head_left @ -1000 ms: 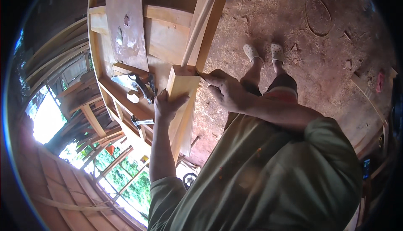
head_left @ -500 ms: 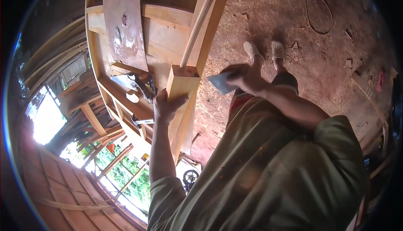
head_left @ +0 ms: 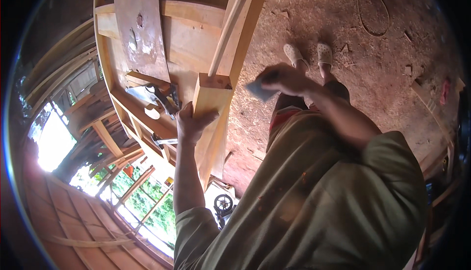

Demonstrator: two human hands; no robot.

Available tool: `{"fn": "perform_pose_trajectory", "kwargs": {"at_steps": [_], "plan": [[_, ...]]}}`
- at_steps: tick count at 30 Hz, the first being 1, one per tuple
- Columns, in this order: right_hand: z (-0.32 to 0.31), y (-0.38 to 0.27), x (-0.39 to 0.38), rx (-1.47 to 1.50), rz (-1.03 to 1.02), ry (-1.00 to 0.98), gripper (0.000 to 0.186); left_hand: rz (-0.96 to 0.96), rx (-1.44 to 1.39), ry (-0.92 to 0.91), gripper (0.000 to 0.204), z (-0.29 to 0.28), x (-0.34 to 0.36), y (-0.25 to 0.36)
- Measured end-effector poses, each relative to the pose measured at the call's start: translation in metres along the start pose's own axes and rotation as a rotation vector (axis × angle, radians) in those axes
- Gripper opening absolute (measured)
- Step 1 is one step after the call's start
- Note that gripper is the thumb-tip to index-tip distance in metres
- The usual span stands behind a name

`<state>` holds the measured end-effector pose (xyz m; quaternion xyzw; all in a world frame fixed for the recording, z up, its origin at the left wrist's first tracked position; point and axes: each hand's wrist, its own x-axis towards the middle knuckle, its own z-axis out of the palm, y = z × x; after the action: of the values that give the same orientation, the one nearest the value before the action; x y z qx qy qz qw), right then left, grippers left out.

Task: The person aligns a curved wooden piece with a joint on a frame and strikes it with a hammer. They then use a hand-held spreader to apply a paste from a board onto a wooden dowel and into the joint area.

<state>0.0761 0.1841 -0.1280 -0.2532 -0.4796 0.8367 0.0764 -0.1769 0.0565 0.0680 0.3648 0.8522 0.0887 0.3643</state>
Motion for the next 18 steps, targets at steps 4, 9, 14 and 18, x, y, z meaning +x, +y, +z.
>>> {"fn": "perform_pose_trajectory", "kwargs": {"at_steps": [4,9,14,18], "plan": [[-0.025,-0.057,0.001,-0.184,-0.293,-0.01,0.026,0.037,0.086,0.061,0.044,0.005,-0.002,-0.017],[-0.017,-0.079,0.016,-0.271,-0.377,-0.012,0.021,0.142,0.188,0.171,0.05,0.012,-0.008,0.002],[-0.02,-0.086,0.019,-0.186,-0.285,-0.132,0.024,0.135,0.213,0.166,0.05,0.01,-0.006,-0.014],[-0.028,-0.091,0.026,-0.152,-0.206,-0.236,0.028,0.135,0.163,0.167,0.05,0.011,-0.006,-0.012]]}}
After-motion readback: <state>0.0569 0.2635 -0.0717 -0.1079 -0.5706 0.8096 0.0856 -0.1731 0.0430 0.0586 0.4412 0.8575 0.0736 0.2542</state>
